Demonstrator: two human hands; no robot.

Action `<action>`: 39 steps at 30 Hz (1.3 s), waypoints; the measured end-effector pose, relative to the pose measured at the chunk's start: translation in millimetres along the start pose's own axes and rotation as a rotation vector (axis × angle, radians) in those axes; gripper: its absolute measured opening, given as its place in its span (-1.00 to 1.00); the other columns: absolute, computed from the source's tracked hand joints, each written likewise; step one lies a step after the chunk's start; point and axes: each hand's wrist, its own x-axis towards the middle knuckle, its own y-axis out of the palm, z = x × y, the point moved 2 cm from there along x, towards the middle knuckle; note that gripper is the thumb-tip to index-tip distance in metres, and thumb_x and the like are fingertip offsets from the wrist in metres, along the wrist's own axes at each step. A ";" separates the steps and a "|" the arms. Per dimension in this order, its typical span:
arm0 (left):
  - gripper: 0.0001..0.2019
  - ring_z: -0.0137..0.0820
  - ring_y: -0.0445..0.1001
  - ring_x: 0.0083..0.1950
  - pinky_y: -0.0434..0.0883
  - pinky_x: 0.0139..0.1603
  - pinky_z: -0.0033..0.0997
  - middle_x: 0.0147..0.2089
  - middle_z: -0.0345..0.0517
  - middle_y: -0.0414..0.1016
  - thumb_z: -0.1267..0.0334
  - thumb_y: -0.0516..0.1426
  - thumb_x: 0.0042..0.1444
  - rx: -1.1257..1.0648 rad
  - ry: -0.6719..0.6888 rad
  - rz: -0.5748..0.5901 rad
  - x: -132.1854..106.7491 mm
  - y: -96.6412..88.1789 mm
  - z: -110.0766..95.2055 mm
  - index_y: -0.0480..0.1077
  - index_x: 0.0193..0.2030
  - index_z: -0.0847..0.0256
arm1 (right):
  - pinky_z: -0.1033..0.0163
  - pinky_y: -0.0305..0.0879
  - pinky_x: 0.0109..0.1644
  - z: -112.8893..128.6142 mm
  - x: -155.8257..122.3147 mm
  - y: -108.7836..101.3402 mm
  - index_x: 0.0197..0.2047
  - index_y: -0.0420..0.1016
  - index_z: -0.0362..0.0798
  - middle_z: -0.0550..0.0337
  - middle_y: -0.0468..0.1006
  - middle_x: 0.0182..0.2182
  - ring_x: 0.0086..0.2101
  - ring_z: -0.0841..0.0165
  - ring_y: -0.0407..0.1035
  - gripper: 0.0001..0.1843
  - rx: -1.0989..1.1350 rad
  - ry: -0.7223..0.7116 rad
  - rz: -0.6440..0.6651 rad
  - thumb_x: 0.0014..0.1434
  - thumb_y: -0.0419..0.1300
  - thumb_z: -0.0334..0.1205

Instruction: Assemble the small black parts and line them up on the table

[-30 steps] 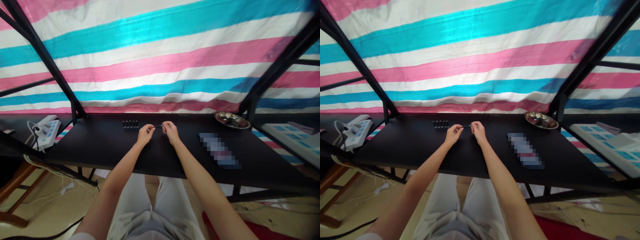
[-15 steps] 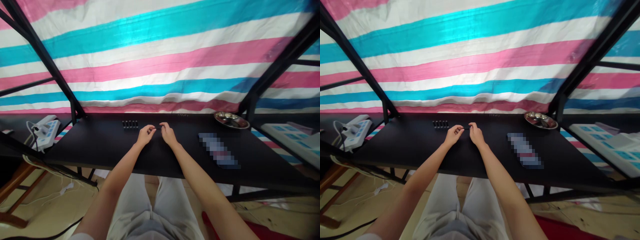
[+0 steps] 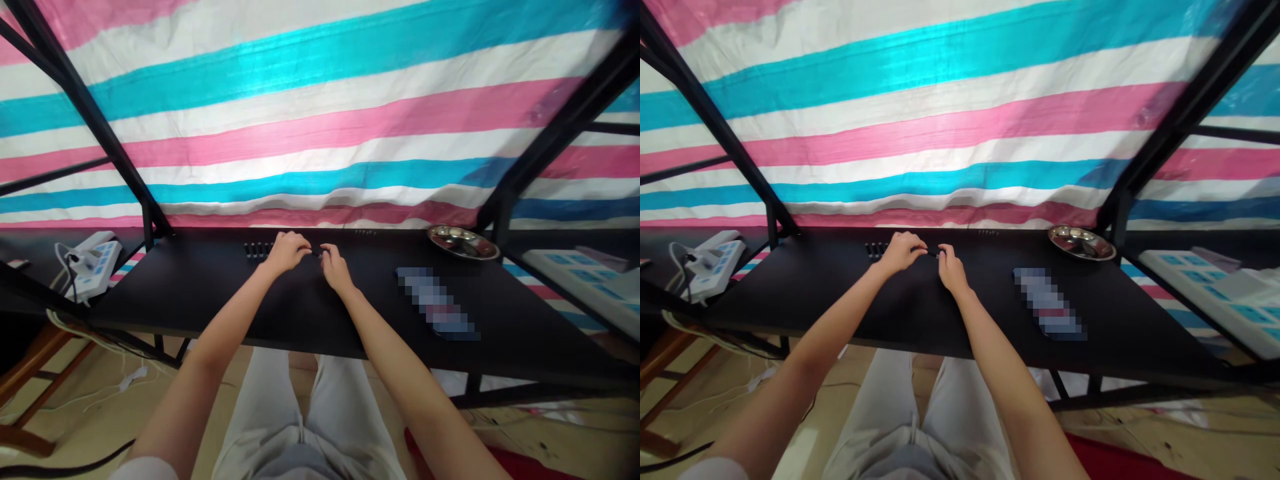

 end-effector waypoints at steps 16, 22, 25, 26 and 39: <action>-0.78 -0.14 0.36 -0.15 0.02 0.11 0.01 -0.55 -0.03 0.41 0.27 0.28 -0.21 0.233 -0.237 0.307 41.3 -16.8 72.9 0.38 -0.73 0.24 | 0.20 0.22 -0.30 -4.5 1.0 2.6 0.01 0.28 -0.03 0.16 0.45 -0.49 -0.50 0.30 0.33 -0.56 0.037 0.014 0.034 0.21 -0.18 -0.01; -0.76 -0.17 0.38 -0.16 0.03 0.12 0.01 -0.57 -0.03 0.41 0.20 0.24 -0.15 0.252 -0.222 0.307 39.6 -14.3 76.4 0.39 -0.71 0.23 | 0.20 0.22 -0.30 -5.6 1.3 2.5 0.00 0.30 -0.02 0.15 0.46 -0.47 -0.49 0.31 0.34 -0.56 0.048 -0.002 0.025 0.21 -0.17 0.01; -0.85 -0.17 0.39 -0.15 0.04 0.11 0.00 -0.47 -0.01 0.46 0.25 0.25 -0.17 0.333 -0.224 0.356 38.9 -14.5 75.6 0.43 -0.64 0.23 | 0.20 0.22 -0.30 -6.4 1.2 2.4 0.00 0.30 -0.01 0.15 0.46 -0.47 -0.49 0.30 0.34 -0.56 0.044 -0.001 0.032 0.21 -0.18 0.01; -0.89 -0.16 0.39 -0.16 0.05 0.11 0.00 -0.45 -0.01 0.47 0.27 0.26 -0.19 0.360 -0.224 0.372 38.6 -14.7 75.5 0.45 -0.62 0.22 | 0.20 0.22 -0.30 -6.7 1.2 2.5 -0.01 0.30 -0.01 0.15 0.46 -0.47 -0.49 0.30 0.34 -0.56 0.045 0.000 0.032 0.21 -0.18 0.01; -0.90 -0.17 0.39 -0.16 0.04 0.11 0.01 -0.41 -0.04 0.47 0.31 0.29 -0.24 0.319 -0.235 0.346 37.0 -17.1 73.4 0.45 -0.56 0.23 | 0.20 0.23 -0.30 -4.2 0.4 1.9 -0.03 0.32 -0.02 0.14 0.47 -0.46 -0.47 0.30 0.35 -0.57 0.035 0.000 0.027 0.22 -0.18 0.00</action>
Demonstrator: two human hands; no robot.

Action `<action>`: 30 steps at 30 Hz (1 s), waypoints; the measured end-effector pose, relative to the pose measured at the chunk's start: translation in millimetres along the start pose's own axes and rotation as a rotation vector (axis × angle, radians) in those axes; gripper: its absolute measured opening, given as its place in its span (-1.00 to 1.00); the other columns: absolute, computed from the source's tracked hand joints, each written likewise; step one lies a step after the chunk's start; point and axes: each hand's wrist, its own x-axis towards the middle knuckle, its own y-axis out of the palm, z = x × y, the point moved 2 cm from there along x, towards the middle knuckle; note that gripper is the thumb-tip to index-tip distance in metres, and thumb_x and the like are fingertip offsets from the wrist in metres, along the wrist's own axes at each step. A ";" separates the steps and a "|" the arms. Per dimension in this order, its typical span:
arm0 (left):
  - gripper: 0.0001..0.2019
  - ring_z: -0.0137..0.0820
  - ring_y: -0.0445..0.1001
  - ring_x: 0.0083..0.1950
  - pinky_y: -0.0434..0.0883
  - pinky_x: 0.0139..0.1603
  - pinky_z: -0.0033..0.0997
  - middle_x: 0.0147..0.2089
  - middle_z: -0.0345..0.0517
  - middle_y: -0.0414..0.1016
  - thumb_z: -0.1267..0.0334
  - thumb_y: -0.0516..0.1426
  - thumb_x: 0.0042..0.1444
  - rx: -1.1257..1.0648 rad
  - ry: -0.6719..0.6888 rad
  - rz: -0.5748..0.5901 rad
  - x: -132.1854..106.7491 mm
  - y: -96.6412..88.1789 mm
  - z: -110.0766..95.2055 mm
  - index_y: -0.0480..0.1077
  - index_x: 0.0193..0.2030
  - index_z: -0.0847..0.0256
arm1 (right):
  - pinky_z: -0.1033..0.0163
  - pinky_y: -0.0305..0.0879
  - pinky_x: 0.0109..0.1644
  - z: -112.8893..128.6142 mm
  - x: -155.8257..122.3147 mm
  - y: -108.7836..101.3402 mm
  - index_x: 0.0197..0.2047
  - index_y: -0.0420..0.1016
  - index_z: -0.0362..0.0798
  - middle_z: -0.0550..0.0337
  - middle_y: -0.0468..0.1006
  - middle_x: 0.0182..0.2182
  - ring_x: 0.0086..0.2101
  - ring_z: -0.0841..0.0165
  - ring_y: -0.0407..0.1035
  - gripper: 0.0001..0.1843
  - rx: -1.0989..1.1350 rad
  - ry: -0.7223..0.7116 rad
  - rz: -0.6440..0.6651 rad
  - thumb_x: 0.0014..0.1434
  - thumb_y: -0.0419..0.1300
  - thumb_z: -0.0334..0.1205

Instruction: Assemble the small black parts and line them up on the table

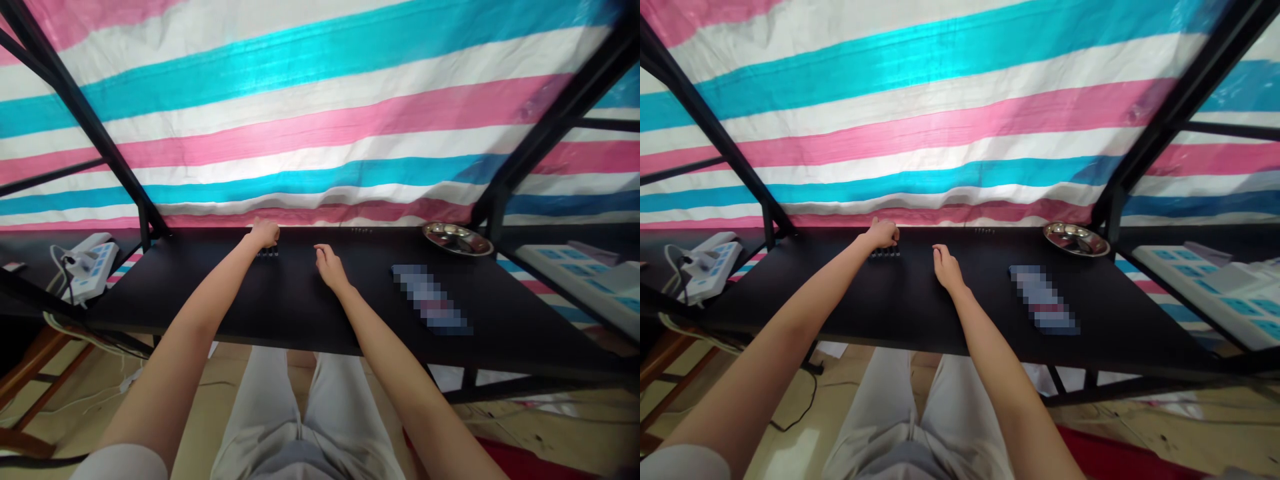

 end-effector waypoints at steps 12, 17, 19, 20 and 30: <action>-0.64 -0.24 0.36 0.05 0.27 0.09 -0.21 0.02 0.11 0.40 0.41 -0.01 0.09 -0.313 0.234 -0.306 -59.9 32.2 -83.0 0.32 0.05 0.28 | 0.10 0.23 -0.07 -1.2 0.7 1.7 -0.22 0.43 -0.06 -0.01 0.48 -0.26 -0.20 0.20 0.32 -0.69 -0.233 -0.152 0.004 0.16 -0.11 -0.24; -0.63 -0.24 0.26 0.19 0.21 0.20 -0.18 0.15 0.17 0.31 0.41 -0.04 0.12 -0.410 0.175 -0.218 -72.2 84.8 -96.7 0.30 0.07 0.35 | 0.06 0.20 0.03 -7.8 -4.1 7.3 -0.10 0.44 -0.16 -0.11 0.44 -0.11 -0.07 0.17 0.28 -0.65 -0.416 -0.181 0.085 0.13 -0.07 -0.32; -0.64 -0.22 0.23 0.22 0.17 0.23 -0.13 0.17 0.17 0.28 0.38 -0.05 0.14 -0.407 0.145 -0.191 -74.9 91.9 -96.4 0.31 0.07 0.33 | 0.03 0.14 0.11 -11.8 -5.8 10.7 -0.02 0.41 -0.19 -0.13 0.39 0.00 0.03 0.15 0.23 -0.61 -0.470 -0.159 0.126 0.14 -0.06 -0.32; -0.64 -0.22 0.22 0.23 0.16 0.23 -0.11 0.18 0.16 0.27 0.36 -0.06 0.15 -0.401 0.135 -0.182 -76.4 92.7 -95.9 0.32 0.07 0.32 | 0.01 0.10 0.14 -13.5 -6.3 12.4 0.02 0.39 -0.20 -0.13 0.36 0.05 0.06 0.15 0.20 -0.60 -0.488 -0.145 0.146 0.15 -0.07 -0.32; -0.62 -0.25 0.13 0.28 0.08 0.26 -0.05 0.24 0.06 0.20 0.32 -0.07 0.18 -0.417 0.134 -0.100 -86.7 89.4 -87.3 0.29 0.12 0.21 | -0.06 -0.05 0.23 -10.2 -10.0 14.6 0.17 0.24 -0.21 -0.08 0.19 0.19 0.19 0.16 0.03 -0.52 -0.571 -0.082 0.279 0.21 -0.14 -0.31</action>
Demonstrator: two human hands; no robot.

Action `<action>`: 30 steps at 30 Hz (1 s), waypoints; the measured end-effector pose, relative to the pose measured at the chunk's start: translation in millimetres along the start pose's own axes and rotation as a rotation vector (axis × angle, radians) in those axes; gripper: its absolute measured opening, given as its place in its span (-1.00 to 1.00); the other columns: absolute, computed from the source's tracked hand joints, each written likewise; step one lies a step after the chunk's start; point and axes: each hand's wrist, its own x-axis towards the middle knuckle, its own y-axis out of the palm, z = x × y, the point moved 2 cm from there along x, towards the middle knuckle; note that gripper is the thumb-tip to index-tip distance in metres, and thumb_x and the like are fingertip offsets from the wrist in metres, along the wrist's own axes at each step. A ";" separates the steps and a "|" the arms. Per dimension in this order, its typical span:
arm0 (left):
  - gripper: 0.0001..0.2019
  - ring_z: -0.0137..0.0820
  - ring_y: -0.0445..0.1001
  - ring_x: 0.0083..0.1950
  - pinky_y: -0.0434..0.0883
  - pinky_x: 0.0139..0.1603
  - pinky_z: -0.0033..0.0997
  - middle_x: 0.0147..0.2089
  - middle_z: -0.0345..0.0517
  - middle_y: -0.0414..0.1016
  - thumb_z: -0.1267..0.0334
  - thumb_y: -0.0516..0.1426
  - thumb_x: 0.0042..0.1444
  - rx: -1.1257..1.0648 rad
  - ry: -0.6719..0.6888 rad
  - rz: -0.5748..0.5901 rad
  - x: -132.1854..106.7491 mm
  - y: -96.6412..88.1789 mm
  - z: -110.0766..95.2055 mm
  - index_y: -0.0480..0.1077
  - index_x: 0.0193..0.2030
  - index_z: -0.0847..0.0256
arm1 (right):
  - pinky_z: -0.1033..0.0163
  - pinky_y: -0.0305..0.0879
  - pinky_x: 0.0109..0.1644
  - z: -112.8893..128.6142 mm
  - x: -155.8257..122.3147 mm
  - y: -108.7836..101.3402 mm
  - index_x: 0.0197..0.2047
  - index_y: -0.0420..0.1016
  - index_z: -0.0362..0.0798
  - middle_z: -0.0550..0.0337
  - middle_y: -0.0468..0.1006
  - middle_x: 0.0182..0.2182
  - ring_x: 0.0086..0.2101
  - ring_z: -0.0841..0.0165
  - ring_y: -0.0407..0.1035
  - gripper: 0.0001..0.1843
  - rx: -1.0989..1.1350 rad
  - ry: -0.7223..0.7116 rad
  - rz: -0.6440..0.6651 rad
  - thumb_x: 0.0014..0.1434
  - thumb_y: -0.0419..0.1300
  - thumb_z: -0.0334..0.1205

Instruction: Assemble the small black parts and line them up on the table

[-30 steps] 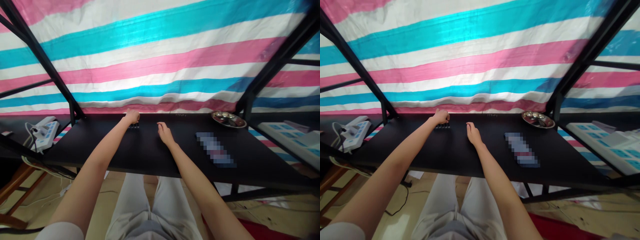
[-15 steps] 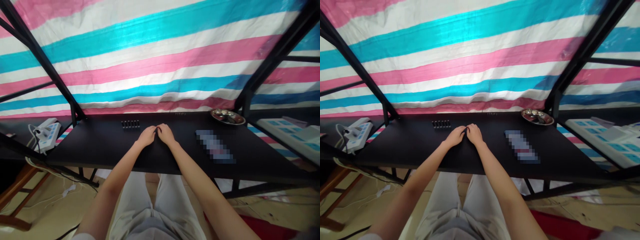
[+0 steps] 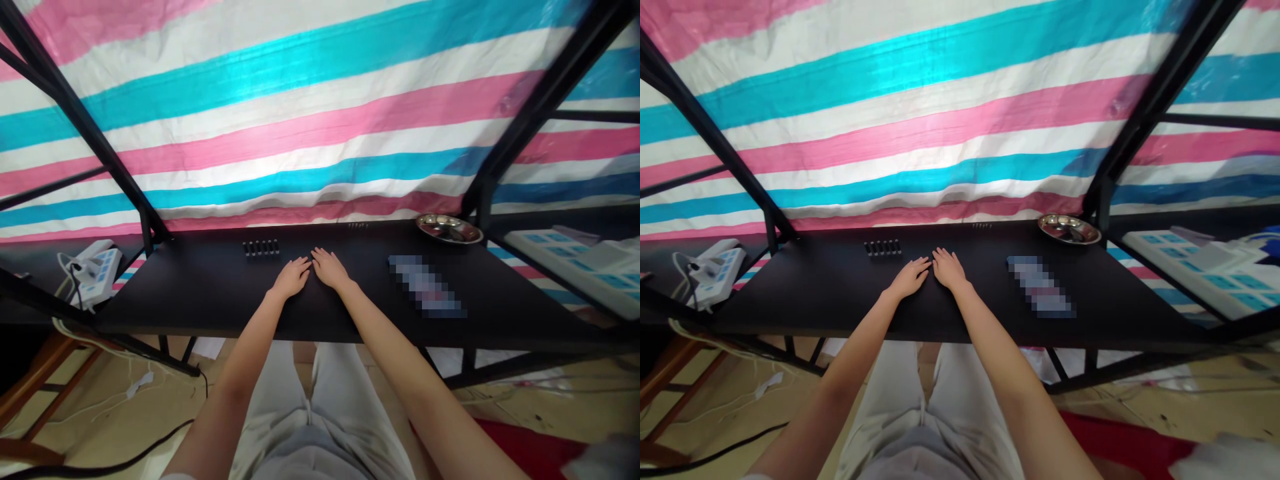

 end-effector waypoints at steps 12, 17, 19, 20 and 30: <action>-0.59 -0.32 0.06 0.31 0.00 0.30 -0.12 0.27 -0.03 0.15 0.27 -0.11 0.20 0.003 -0.023 0.058 -1.6 -2.5 1.8 0.23 0.17 0.20 | 0.02 -0.11 0.26 5.1 -2.3 -7.0 0.21 0.18 -0.23 -0.02 0.15 0.21 0.22 0.23 -0.02 -0.50 -0.043 0.024 0.057 0.23 -0.17 -0.30; -0.60 -0.31 0.08 0.31 0.01 0.30 -0.11 0.27 -0.03 0.16 0.28 -0.10 0.19 -0.004 -0.021 0.052 -2.1 -3.9 1.4 0.25 0.16 0.20 | 0.02 -0.12 0.26 3.8 -1.0 -5.5 0.21 0.18 -0.22 -0.03 0.15 0.21 0.22 0.24 -0.01 -0.50 -0.036 0.027 0.061 0.23 -0.16 -0.30; -0.61 -0.30 0.08 0.31 0.01 0.30 -0.11 0.27 -0.02 0.16 0.29 -0.09 0.19 -0.015 -0.024 0.050 -2.1 -4.0 1.3 0.25 0.15 0.20 | 0.02 -0.11 0.26 2.8 -0.5 -4.9 0.20 0.19 -0.21 -0.02 0.15 0.21 0.22 0.24 -0.01 -0.50 -0.030 0.023 0.061 0.22 -0.15 -0.30; -0.61 -0.30 0.08 0.31 0.01 0.30 -0.10 0.27 -0.01 0.16 0.29 -0.09 0.19 -0.023 -0.024 0.046 -2.1 -3.8 1.5 0.26 0.15 0.21 | 0.01 -0.11 0.26 2.3 -0.2 -4.7 0.20 0.19 -0.20 -0.02 0.15 0.21 0.21 0.25 -0.01 -0.51 -0.026 0.022 0.060 0.22 -0.15 -0.30; -0.72 -0.29 0.32 0.15 0.22 0.21 -0.21 0.08 0.05 0.40 0.34 0.00 0.13 -0.113 0.008 -0.128 -0.6 -5.3 5.9 0.44 -0.08 0.28 | -0.01 -0.09 0.25 2.7 2.3 -3.7 0.17 0.23 -0.17 -0.03 0.17 0.20 0.21 0.23 0.01 -0.53 0.009 0.039 0.042 0.22 -0.12 -0.29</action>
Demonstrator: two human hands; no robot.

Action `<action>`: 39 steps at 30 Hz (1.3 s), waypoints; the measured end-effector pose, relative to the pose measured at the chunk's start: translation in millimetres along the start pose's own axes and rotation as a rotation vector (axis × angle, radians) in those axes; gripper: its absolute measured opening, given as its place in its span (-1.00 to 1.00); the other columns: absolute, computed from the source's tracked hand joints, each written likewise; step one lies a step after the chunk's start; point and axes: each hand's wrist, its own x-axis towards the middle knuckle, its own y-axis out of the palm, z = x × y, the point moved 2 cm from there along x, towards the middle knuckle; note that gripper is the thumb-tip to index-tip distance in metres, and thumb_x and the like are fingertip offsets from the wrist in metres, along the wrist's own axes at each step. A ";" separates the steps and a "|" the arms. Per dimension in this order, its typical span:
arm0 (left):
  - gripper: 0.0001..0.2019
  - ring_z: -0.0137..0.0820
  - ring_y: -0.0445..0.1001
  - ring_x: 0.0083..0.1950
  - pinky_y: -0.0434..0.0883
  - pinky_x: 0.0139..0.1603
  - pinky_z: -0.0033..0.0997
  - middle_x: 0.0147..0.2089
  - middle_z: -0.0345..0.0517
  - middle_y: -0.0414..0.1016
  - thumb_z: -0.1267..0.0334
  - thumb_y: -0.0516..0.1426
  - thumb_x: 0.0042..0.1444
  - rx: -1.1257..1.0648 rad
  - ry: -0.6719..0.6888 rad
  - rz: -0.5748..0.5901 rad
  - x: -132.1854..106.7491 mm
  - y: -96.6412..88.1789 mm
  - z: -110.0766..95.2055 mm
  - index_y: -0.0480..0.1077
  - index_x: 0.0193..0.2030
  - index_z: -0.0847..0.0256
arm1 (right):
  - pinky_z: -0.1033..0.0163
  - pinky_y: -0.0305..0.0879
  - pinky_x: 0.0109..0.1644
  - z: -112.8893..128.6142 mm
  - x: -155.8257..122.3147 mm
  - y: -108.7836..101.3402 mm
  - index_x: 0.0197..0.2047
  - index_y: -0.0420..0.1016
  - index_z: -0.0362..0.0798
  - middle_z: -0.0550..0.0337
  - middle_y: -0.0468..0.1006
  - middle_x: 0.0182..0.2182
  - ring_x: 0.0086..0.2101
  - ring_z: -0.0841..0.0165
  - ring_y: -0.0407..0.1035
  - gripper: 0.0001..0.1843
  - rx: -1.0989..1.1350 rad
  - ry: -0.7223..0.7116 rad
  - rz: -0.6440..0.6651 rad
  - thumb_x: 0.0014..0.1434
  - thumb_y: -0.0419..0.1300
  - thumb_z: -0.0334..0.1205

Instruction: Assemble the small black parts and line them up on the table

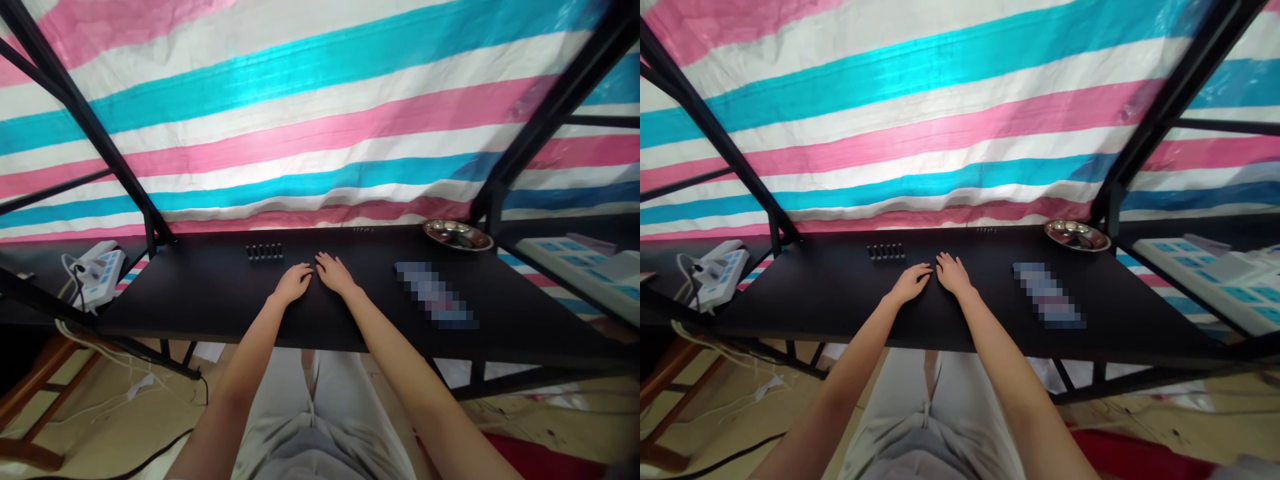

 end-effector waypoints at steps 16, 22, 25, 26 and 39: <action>-0.72 -0.58 0.26 -0.68 0.22 -0.60 -0.58 -0.64 -0.26 0.30 0.13 0.02 0.05 -0.827 -0.523 -0.804 -1.9 -33.5 10.3 0.32 -0.54 0.28 | 0.24 0.23 -0.16 34.5 37.8 16.5 -0.25 0.52 -0.07 0.14 0.50 -0.38 -0.31 0.34 0.33 -0.80 0.271 -0.086 -0.185 0.08 0.11 -0.25; -0.73 -0.63 0.20 -0.73 0.11 -0.68 -0.62 -0.69 -0.31 0.24 0.14 0.03 0.02 -0.937 -0.604 -0.906 -2.9 -39.8 11.5 0.28 -0.57 0.29 | 0.21 0.18 -0.18 59.6 64.2 23.4 -0.22 0.52 0.00 0.18 0.50 -0.32 -0.23 0.29 0.32 -0.73 0.192 0.030 -0.060 0.02 0.18 -0.09; -0.73 -0.63 0.18 -0.73 0.11 -0.68 -0.62 -0.70 -0.31 0.22 0.16 0.03 0.02 -0.949 -0.609 -0.912 -2.1 -41.2 10.3 0.27 -0.58 0.29 | 0.19 0.14 -0.16 69.3 72.3 24.4 -0.22 0.51 0.02 0.18 0.51 -0.30 -0.21 0.28 0.31 -0.72 0.193 0.072 -0.043 0.02 0.17 -0.04; -0.73 -0.63 0.18 -0.73 0.11 -0.68 -0.62 -0.70 -0.31 0.22 0.17 0.03 0.03 -0.947 -0.609 -0.915 -2.0 -41.4 10.2 0.27 -0.58 0.29 | 0.19 0.13 -0.16 71.6 74.0 24.8 -0.24 0.51 0.02 0.18 0.51 -0.30 -0.21 0.28 0.31 -0.73 0.197 0.079 -0.040 0.01 0.17 -0.05; -0.62 -0.65 0.22 -0.66 0.20 -0.64 -0.64 -0.50 -0.35 0.32 0.12 0.17 -0.03 -0.708 -0.368 -0.604 0.1 -33.0 -7.2 0.23 -0.10 0.22 | 0.25 0.00 -0.24 51.8 19.4 -15.9 -0.35 0.42 -0.06 0.18 0.47 -0.46 -0.36 0.35 0.29 -0.82 0.093 -0.163 -0.274 0.13 0.04 -0.20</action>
